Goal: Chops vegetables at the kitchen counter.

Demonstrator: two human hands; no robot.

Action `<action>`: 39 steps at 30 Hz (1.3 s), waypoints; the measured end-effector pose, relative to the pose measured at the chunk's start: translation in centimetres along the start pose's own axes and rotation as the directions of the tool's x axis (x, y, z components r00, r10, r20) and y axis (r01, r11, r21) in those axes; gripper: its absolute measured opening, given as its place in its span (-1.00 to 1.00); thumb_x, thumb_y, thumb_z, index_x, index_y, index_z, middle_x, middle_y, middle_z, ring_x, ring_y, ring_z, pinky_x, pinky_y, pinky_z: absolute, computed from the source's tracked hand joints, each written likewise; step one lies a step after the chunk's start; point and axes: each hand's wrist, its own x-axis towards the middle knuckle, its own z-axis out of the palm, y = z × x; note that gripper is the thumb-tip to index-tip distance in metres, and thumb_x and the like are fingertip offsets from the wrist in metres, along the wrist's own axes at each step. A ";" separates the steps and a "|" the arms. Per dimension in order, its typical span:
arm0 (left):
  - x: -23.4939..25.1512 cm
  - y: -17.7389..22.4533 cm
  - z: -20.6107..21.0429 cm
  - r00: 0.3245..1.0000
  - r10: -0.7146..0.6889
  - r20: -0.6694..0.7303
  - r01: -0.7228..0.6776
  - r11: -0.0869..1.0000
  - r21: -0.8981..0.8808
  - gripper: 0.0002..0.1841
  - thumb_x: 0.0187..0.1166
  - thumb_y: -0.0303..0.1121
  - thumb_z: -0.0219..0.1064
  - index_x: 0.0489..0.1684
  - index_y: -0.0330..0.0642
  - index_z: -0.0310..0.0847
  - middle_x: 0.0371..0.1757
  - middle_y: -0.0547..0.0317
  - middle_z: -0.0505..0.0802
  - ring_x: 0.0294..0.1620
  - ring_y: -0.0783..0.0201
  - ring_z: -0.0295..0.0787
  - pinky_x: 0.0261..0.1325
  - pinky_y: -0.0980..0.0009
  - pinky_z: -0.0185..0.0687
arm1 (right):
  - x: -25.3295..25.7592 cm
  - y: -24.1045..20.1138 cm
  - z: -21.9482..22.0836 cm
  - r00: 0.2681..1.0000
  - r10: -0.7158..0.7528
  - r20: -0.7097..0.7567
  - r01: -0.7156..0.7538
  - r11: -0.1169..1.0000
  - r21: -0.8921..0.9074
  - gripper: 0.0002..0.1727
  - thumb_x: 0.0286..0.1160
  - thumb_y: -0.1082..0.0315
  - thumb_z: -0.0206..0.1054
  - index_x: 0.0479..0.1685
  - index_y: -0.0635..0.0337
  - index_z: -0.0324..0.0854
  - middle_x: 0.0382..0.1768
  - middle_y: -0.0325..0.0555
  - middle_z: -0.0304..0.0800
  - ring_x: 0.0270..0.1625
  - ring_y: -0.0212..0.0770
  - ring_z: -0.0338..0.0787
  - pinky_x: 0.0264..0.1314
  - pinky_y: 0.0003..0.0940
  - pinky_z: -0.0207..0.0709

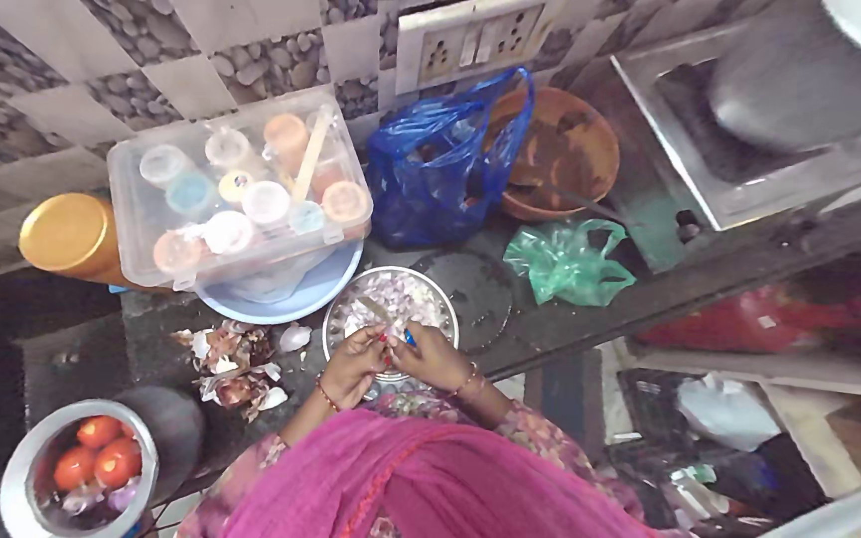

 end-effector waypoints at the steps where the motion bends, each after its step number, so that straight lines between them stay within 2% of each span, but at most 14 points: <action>1: 0.0 0.1 0.1 1.000 -0.004 -0.008 0.004 1.000 0.016 -0.77 0.45 -0.62 0.28 -0.10 -0.11 0.75 -0.29 0.30 0.88 -0.37 0.52 0.75 -0.23 0.57 0.68 | 0.0 -0.1 -0.1 1.000 0.014 0.016 -0.014 1.000 -0.005 -0.44 0.70 -0.04 0.12 -0.20 0.42 0.60 -0.48 0.02 0.63 -0.38 -0.09 0.66 -0.24 -0.09 0.56; 5: 0.2 0.6 0.4 0.999 -0.038 -0.036 0.040 0.997 0.058 -0.79 0.47 -0.62 0.22 -0.16 -0.10 0.70 -0.35 0.34 0.85 -0.41 0.55 0.72 -0.30 0.61 0.65 | -0.1 -0.4 -0.1 0.998 0.057 0.020 -0.056 0.998 -0.023 -0.44 0.74 -0.02 0.07 -0.26 0.42 0.59 -0.52 0.02 0.60 -0.40 -0.06 0.66 -0.26 -0.07 0.54; 9: 0.5 0.6 0.5 0.998 -0.052 -0.026 0.053 0.998 0.029 -0.81 0.46 -0.62 0.23 -0.17 -0.14 0.70 -0.33 0.30 0.86 -0.35 0.50 0.77 -0.19 0.55 0.71 | 0.0 -0.1 0.3 0.998 0.067 -0.015 -0.067 0.998 -0.004 -0.43 0.75 0.00 0.04 -0.30 0.42 0.60 -0.54 0.02 0.60 -0.42 -0.07 0.66 -0.28 -0.06 0.55; 13: 0.7 0.5 0.6 0.997 -0.055 -0.057 0.057 0.998 0.024 -0.80 0.48 -0.65 0.19 -0.19 -0.17 0.68 -0.34 0.30 0.85 -0.37 0.50 0.76 -0.21 0.55 0.71 | 0.1 0.0 0.6 0.994 0.104 -0.032 -0.104 0.995 0.002 -0.42 0.77 0.00 0.02 -0.41 0.38 0.57 -0.57 -0.04 0.56 -0.45 -0.12 0.62 -0.32 -0.09 0.51; 16: 0.8 0.6 0.8 0.995 -0.055 -0.088 0.058 0.998 0.036 -0.81 0.51 -0.65 0.18 -0.19 -0.19 0.67 -0.36 0.31 0.84 -0.38 0.50 0.75 -0.21 0.54 0.71 | 0.3 -0.1 0.7 0.989 0.142 -0.036 -0.143 0.990 -0.013 -0.40 0.78 0.00 0.00 -0.41 0.38 0.58 -0.56 -0.02 0.58 -0.43 -0.09 0.65 -0.30 -0.06 0.53; 19: 1.0 0.5 0.9 0.990 -0.049 -0.130 0.057 0.997 0.058 -0.82 0.51 -0.66 0.17 -0.11 -0.23 0.62 -0.34 0.29 0.83 -0.38 0.48 0.74 -0.24 0.52 0.72 | 0.5 0.2 0.9 0.989 0.140 -0.040 -0.140 0.990 -0.001 -0.42 0.78 0.03 0.01 -0.39 0.41 0.60 -0.53 0.01 0.61 -0.40 -0.08 0.66 -0.27 -0.06 0.54; 21: 1.1 0.4 1.1 0.985 -0.044 -0.166 0.054 0.997 0.055 -0.78 0.50 -0.67 0.17 0.00 -0.29 0.59 -0.29 0.25 0.83 -0.37 0.46 0.76 -0.26 0.52 0.71 | 0.7 0.6 0.8 0.991 0.130 -0.012 -0.129 0.989 0.068 -0.45 0.78 0.05 0.01 -0.39 0.39 0.59 -0.53 -0.06 0.57 -0.41 -0.19 0.61 -0.26 -0.15 0.50; 23: 1.1 0.5 1.1 0.978 -0.042 -0.204 0.050 0.998 0.034 -0.77 0.50 -0.69 0.17 0.03 -0.29 0.54 -0.27 0.22 0.82 -0.33 0.43 0.77 -0.21 0.50 0.74 | 1.0 0.9 0.2 0.989 0.141 0.046 -0.146 0.982 0.119 -0.48 0.75 0.04 0.04 -0.31 0.37 0.58 -0.48 -0.11 0.55 -0.38 -0.24 0.59 -0.23 -0.21 0.50; 27: 0.9 1.0 0.2 0.977 -0.044 -0.208 0.039 0.999 -0.028 -0.78 0.50 -0.71 0.15 -0.01 -0.29 0.51 -0.21 0.15 0.83 -0.21 0.36 0.80 0.01 0.41 0.77 | 1.1 0.1 -2.1 0.978 0.178 0.105 -0.175 0.984 -0.033 -0.54 0.72 0.06 0.03 -0.07 0.34 0.60 -0.36 0.01 0.66 -0.24 -0.09 0.70 -0.10 -0.04 0.55; 30: 0.4 1.4 0.3 0.978 -0.052 -0.201 0.050 0.999 -0.018 -0.82 0.52 -0.69 0.12 -0.09 -0.27 0.51 -0.19 0.14 0.85 -0.17 0.36 0.82 0.07 0.42 0.77 | 1.0 -0.9 -3.8 0.972 0.223 0.078 -0.205 0.960 -0.191 -0.51 0.78 0.14 -0.14 0.08 0.34 0.63 -0.11 0.15 0.79 0.03 0.04 0.81 0.15 0.09 0.61; 32: 0.3 1.5 0.4 0.980 -0.049 -0.194 0.044 0.999 -0.028 -0.83 0.54 -0.68 0.10 -0.11 -0.26 0.51 -0.18 0.13 0.86 -0.14 0.33 0.85 0.12 0.40 0.77 | 1.2 -1.6 -4.4 0.976 0.217 0.011 -0.203 0.931 -0.303 -0.50 0.80 0.19 -0.11 0.13 0.39 0.67 0.04 0.24 0.80 0.17 0.16 0.80 0.24 0.17 0.56; 34: 0.2 1.4 0.3 0.982 -0.044 -0.186 0.039 0.999 -0.029 -0.79 0.54 -0.67 0.09 0.00 -0.25 0.48 -0.16 0.15 0.86 -0.13 0.34 0.85 0.12 0.40 0.77 | 1.4 -1.5 -4.6 0.979 0.192 -0.065 -0.202 0.891 -0.406 -0.52 0.83 0.17 -0.05 0.11 0.32 0.73 0.05 0.23 0.82 0.15 0.21 0.82 0.17 0.22 0.58; 37: 0.0 1.5 0.4 0.984 -0.051 -0.170 0.050 0.999 -0.010 -0.60 0.52 -0.69 0.10 0.36 -0.34 0.39 -0.06 0.14 0.83 -0.08 0.34 0.84 0.14 0.42 0.77 | 1.8 -0.9 -4.6 0.978 0.165 -0.130 -0.206 0.871 -0.446 -0.58 0.75 0.08 0.16 0.11 0.22 0.78 0.04 0.17 0.85 0.10 0.21 0.84 0.10 0.24 0.62; 39: -0.2 1.5 0.4 0.987 -0.043 -0.153 0.042 0.999 -0.007 -0.59 0.51 -0.69 0.10 0.36 -0.36 0.42 -0.03 0.14 0.84 -0.03 0.34 0.84 0.15 0.43 0.76 | 1.8 -0.5 -4.5 0.977 0.143 -0.158 -0.199 0.881 -0.429 -0.60 0.69 0.07 0.24 0.11 0.22 0.79 0.05 0.17 0.85 0.09 0.20 0.85 0.10 0.24 0.63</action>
